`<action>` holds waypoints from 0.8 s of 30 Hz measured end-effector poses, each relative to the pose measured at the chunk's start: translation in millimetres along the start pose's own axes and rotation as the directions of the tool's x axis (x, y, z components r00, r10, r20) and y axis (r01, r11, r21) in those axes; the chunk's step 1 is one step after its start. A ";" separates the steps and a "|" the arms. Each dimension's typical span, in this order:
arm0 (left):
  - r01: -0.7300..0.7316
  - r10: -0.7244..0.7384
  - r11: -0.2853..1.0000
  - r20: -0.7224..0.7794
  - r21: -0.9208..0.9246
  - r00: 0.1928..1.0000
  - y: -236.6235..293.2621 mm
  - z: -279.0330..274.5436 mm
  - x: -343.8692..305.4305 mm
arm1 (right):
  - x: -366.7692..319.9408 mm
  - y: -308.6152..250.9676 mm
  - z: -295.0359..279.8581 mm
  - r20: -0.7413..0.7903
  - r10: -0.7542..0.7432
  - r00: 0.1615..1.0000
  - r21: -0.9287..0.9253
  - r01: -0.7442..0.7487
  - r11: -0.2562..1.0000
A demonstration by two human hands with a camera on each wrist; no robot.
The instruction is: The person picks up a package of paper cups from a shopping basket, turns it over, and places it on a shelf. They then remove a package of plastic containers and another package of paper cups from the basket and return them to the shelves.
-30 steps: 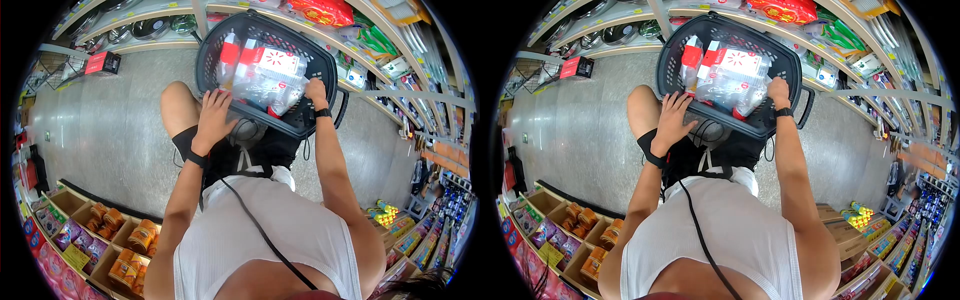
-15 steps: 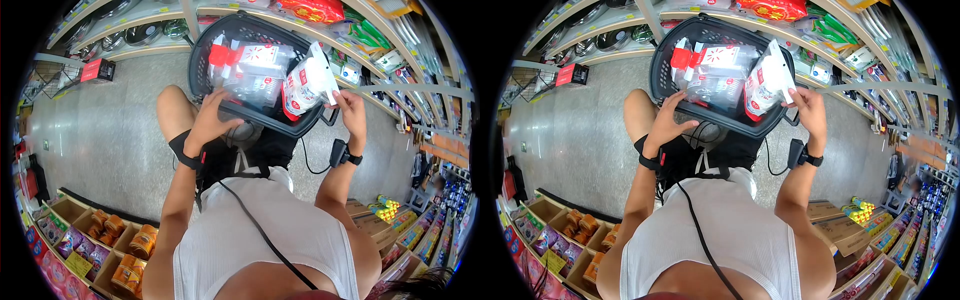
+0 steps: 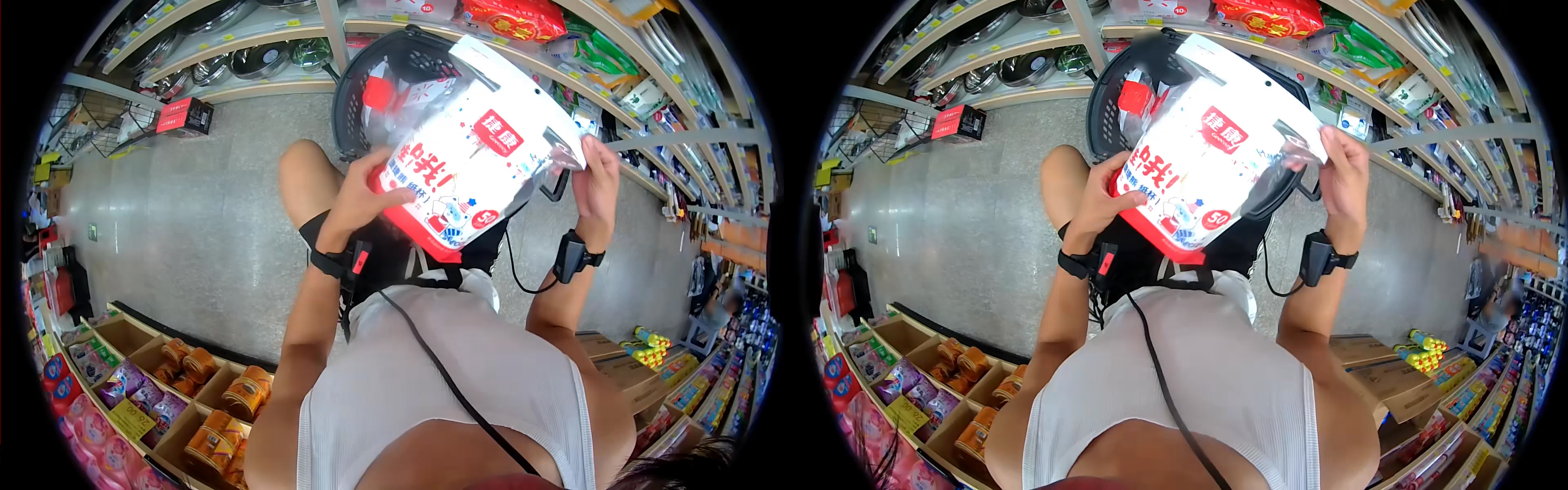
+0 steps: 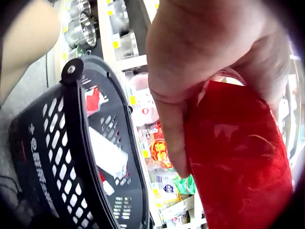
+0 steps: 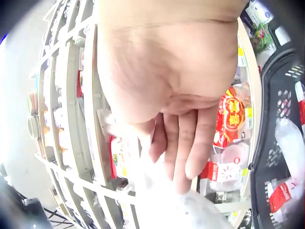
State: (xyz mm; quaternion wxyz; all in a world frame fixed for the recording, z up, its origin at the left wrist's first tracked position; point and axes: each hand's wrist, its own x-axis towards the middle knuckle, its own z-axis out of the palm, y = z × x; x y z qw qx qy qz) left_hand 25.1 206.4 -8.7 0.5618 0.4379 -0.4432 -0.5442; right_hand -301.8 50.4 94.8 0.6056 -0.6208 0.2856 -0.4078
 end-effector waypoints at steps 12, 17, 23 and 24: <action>-0.010 -0.037 0.990 -0.340 -0.137 0.940 -19.9 51.5 -18.6 | -49.8 69.0 113.0 -0.043 0.304 0.952 0.117 -0.298 0.947; 0.072 -0.086 0.995 -0.219 -0.070 0.972 -21.9 32.7 -13.6 | -54.0 80.8 113.1 -0.102 0.410 0.906 0.221 -0.381 0.898; 0.201 -0.206 0.974 -0.036 -0.109 0.978 -11.5 35.5 2.0 | -57.3 83.9 106.6 -0.095 0.390 0.916 0.211 -0.364 0.907; 0.195 -0.201 0.976 -0.063 -0.093 0.978 -15.0 39.2 4.1 | -57.9 87.0 106.5 -0.097 0.402 0.910 0.224 -0.374 0.900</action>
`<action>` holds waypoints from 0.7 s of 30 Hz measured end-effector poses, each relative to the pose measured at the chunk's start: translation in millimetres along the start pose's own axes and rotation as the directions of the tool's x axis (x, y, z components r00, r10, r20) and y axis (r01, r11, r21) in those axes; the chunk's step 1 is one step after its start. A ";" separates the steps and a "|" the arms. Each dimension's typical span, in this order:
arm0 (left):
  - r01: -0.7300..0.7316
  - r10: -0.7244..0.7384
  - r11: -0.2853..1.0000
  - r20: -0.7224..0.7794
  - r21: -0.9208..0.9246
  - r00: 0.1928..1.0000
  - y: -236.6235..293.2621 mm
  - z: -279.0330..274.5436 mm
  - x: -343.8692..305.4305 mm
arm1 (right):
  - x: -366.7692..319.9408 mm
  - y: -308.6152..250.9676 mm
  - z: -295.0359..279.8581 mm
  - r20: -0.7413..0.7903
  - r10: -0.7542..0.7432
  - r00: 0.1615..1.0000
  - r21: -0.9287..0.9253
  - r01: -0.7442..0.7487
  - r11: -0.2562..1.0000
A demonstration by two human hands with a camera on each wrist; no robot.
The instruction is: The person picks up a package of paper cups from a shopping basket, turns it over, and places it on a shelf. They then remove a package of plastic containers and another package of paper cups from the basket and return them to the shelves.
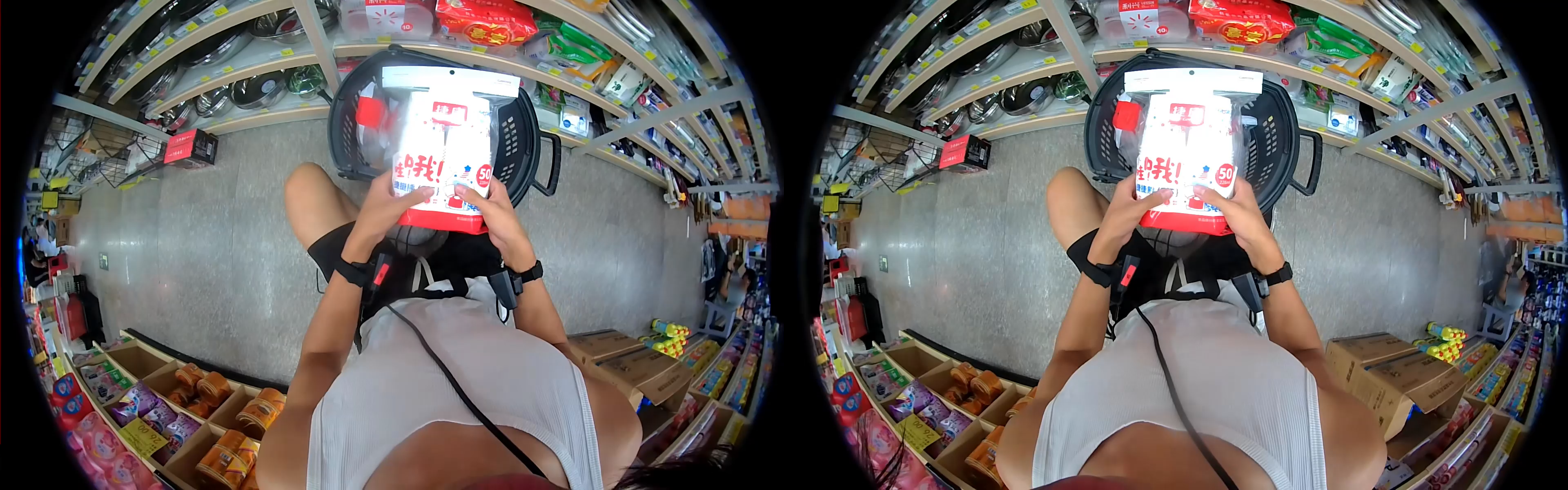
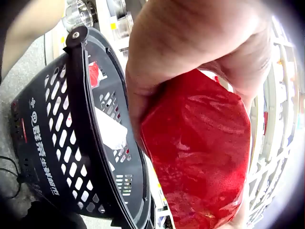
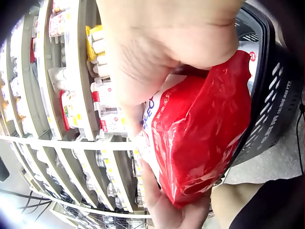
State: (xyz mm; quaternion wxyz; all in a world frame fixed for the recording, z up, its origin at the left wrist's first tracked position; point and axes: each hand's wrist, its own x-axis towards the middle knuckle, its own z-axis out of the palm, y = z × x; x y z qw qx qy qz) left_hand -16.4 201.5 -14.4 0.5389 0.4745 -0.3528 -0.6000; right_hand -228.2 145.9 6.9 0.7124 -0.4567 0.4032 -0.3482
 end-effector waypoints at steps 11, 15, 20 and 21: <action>-0.080 0.085 0.996 -0.115 0.041 0.990 -12.0 9.7 12.3 | 17.2 7.0 -14.3 -0.043 0.024 0.999 -0.012 -0.024 1.000; -0.099 0.095 0.994 -0.101 -0.039 0.990 -8.2 10.4 20.5 | 25.4 8.6 -18.1 0.037 0.005 0.999 0.006 -0.005 1.000; -0.067 0.063 0.997 -0.072 -0.043 0.995 -11.0 6.5 35.2 | 30.1 -6.4 -21.0 0.108 -0.031 0.994 -0.009 0.032 0.999; -0.073 0.071 0.997 -0.083 -0.022 0.994 -12.2 6.6 37.8 | 30.3 -8.8 -20.2 0.091 -0.024 0.996 -0.006 0.024 1.000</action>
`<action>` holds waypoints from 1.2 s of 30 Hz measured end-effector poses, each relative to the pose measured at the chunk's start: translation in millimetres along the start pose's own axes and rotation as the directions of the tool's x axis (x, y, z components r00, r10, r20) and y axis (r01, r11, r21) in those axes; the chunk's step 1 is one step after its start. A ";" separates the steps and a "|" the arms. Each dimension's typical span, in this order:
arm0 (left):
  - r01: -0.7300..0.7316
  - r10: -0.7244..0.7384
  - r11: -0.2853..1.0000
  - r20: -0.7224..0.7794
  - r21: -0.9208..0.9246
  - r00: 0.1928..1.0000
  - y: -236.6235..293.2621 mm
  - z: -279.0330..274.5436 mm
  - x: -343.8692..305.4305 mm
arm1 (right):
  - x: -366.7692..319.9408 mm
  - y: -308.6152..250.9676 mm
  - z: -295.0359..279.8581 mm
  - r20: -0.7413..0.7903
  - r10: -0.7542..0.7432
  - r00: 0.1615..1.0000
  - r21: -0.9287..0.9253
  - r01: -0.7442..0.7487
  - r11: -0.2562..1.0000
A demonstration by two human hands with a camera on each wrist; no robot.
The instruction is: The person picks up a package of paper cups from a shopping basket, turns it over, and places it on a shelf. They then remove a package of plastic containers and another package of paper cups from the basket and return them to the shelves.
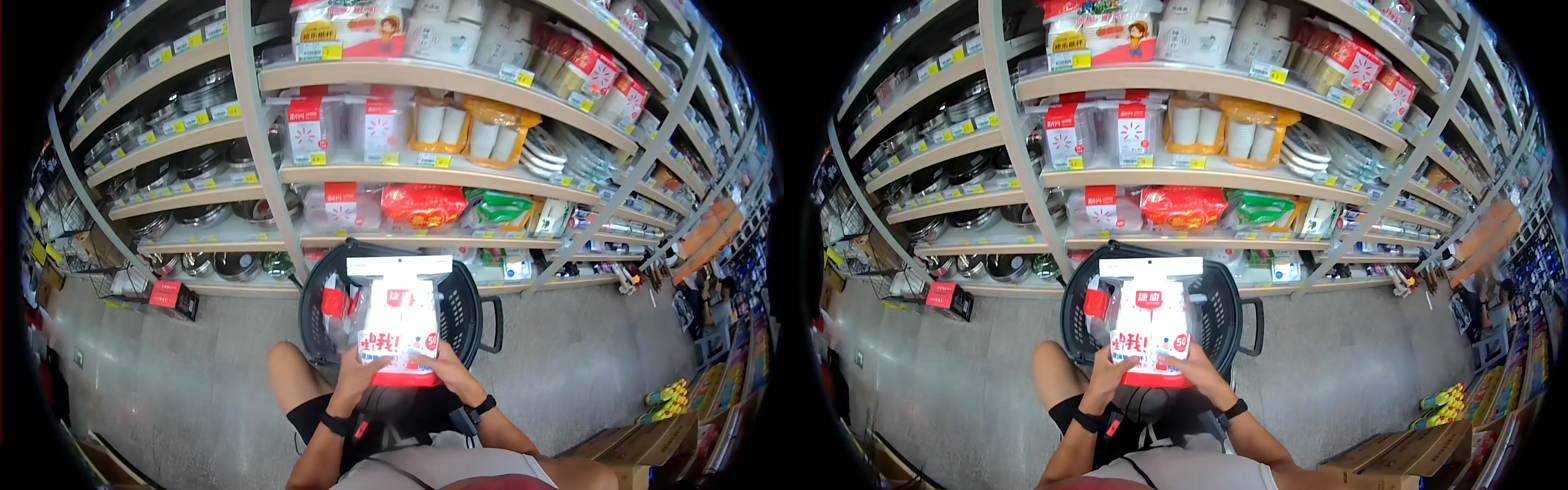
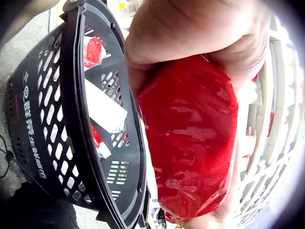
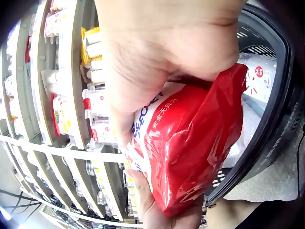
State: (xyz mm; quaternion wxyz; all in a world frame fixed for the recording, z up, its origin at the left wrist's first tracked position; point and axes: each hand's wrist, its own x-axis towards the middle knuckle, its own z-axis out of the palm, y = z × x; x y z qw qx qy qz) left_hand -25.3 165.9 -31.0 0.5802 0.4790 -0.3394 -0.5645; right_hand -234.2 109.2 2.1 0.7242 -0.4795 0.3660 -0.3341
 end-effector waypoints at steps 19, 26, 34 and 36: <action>0.019 -0.020 1.000 0.064 0.010 0.998 -8.6 6.4 11.5 | -0.9 -2.7 -5.4 -0.078 -0.063 0.995 -0.070 0.058 0.996; -0.074 0.075 0.997 0.035 -0.023 0.997 -3.7 9.5 7.9 | 1.8 2.3 -6.3 -0.080 -0.023 0.996 -0.089 0.016 0.996; -0.119 0.119 0.993 0.013 -0.024 0.993 -12.9 8.1 10.1 | 7.5 2.3 -14.2 -0.015 -0.008 1.000 -0.132 0.006 0.991; -0.116 0.116 0.993 0.026 -0.009 0.993 -16.1 4.6 12.5 | 7.4 6.7 -15.0 -0.014 -0.023 1.000 -0.114 0.021 0.993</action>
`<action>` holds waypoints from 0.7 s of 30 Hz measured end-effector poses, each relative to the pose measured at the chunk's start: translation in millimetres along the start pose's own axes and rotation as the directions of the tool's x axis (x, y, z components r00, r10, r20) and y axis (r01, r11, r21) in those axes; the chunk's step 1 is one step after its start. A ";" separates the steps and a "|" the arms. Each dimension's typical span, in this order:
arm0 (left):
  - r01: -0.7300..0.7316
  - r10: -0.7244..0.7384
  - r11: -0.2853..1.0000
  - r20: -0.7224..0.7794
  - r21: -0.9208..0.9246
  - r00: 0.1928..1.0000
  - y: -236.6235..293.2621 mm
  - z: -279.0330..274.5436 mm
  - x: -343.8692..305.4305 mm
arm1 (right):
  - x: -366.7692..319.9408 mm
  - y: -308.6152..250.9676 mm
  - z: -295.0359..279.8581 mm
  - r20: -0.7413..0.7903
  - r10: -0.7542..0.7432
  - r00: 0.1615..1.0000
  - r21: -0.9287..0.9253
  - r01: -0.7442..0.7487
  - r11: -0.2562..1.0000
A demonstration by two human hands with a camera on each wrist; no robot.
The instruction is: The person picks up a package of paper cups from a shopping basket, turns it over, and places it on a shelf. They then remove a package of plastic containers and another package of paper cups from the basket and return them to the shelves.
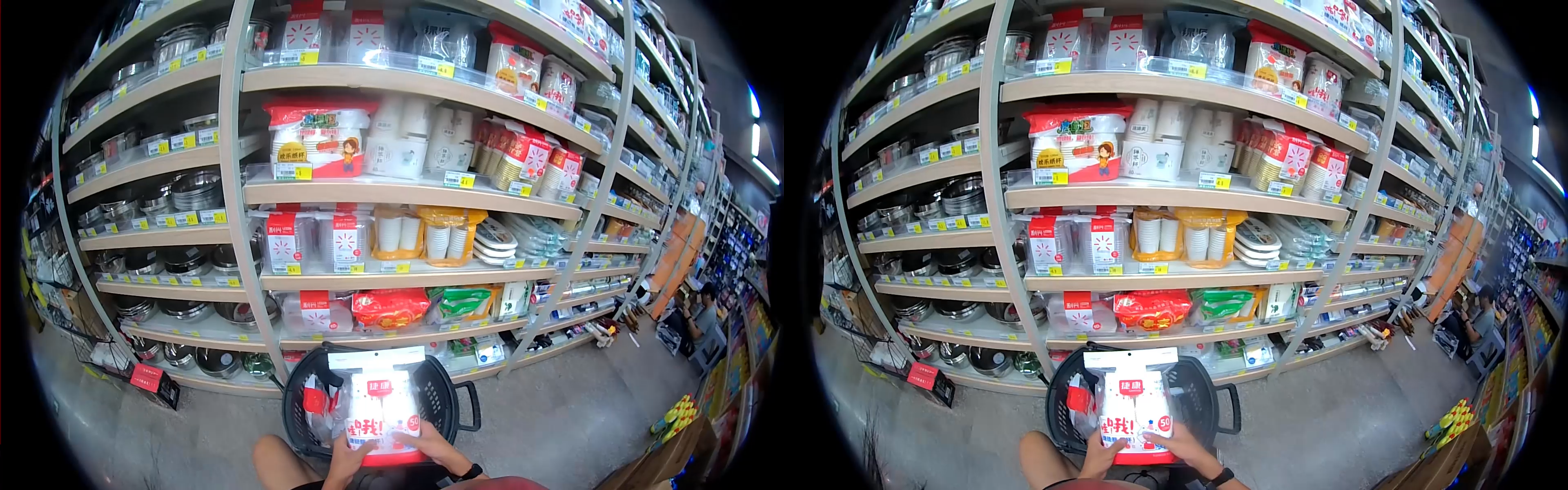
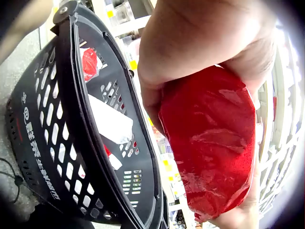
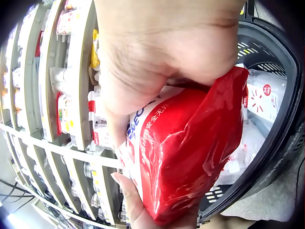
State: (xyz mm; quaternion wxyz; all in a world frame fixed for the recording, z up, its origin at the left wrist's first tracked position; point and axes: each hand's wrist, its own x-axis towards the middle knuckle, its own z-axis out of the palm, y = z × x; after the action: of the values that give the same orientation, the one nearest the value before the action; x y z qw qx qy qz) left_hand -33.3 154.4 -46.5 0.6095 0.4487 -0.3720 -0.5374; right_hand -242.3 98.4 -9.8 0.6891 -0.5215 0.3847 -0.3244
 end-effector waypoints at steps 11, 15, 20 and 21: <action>-0.009 0.009 1.000 0.017 0.015 1.000 18.7 -0.6 -19.0 | -15.7 -9.0 16.1 0.003 -0.050 0.999 -0.018 0.050 0.999; -0.050 0.049 0.998 0.019 0.028 0.999 28.7 -3.4 -29.7 | -25.4 -21.1 26.3 0.028 -0.095 0.995 -0.065 0.097 0.993; -0.152 0.142 0.968 0.066 0.200 0.988 82.3 -15.8 -2.8 | -7.6 -95.0 36.6 0.149 -0.120 0.981 -0.193 0.148 0.970; -0.176 0.151 0.954 0.120 0.243 0.981 104.1 -15.3 2.8 | -6.4 -110.7 39.5 0.155 -0.146 0.977 -0.188 0.174 0.967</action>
State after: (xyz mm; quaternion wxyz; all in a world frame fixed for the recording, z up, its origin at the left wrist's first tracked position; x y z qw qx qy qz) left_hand 14.8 156.0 47.1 0.5704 0.4626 -0.5034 -0.4553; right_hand -216.2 95.2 104.9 0.6298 -0.6391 0.3227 -0.3014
